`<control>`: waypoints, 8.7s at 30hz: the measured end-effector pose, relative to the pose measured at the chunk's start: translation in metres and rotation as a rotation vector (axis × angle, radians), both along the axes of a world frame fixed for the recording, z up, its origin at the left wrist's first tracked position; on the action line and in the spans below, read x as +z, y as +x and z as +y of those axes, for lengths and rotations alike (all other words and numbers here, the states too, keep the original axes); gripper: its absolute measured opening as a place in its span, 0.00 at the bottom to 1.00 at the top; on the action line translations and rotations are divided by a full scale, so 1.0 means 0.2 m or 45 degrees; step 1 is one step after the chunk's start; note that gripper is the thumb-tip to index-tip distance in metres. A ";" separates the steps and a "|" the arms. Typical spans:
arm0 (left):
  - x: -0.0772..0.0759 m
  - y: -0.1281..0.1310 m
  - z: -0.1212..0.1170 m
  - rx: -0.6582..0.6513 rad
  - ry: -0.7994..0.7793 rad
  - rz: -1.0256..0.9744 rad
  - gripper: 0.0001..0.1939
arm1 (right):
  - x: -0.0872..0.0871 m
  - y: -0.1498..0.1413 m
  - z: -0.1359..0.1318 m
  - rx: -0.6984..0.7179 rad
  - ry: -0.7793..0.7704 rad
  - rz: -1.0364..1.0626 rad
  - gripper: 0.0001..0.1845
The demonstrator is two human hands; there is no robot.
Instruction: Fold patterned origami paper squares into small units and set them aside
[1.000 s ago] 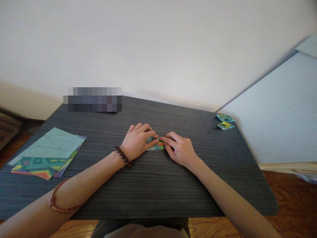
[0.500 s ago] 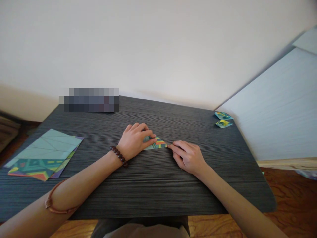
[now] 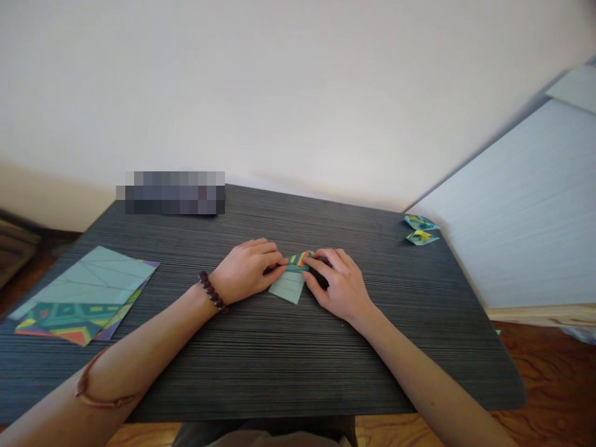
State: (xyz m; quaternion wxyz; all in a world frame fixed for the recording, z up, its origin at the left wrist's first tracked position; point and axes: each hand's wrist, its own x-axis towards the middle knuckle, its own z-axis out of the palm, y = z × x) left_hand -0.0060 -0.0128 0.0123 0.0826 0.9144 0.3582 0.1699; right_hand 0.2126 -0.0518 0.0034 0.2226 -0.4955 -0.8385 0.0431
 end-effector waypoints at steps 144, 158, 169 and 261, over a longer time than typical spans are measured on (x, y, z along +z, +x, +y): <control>0.02 0.15 -0.18 0.042 0.312 0.220 0.12 | 0.01 0.05 0.03 -0.165 -0.318 0.305 0.10; 0.02 0.13 -0.19 0.029 0.269 0.229 0.13 | 0.00 0.05 0.03 -0.185 -0.315 0.389 0.11; 0.01 0.12 -0.14 0.138 0.056 -0.082 0.09 | -0.01 0.05 0.03 -0.174 -0.303 0.301 0.10; -0.01 0.09 -0.04 0.188 -0.315 -0.224 0.14 | 0.01 0.04 0.02 -0.099 -0.238 0.310 0.13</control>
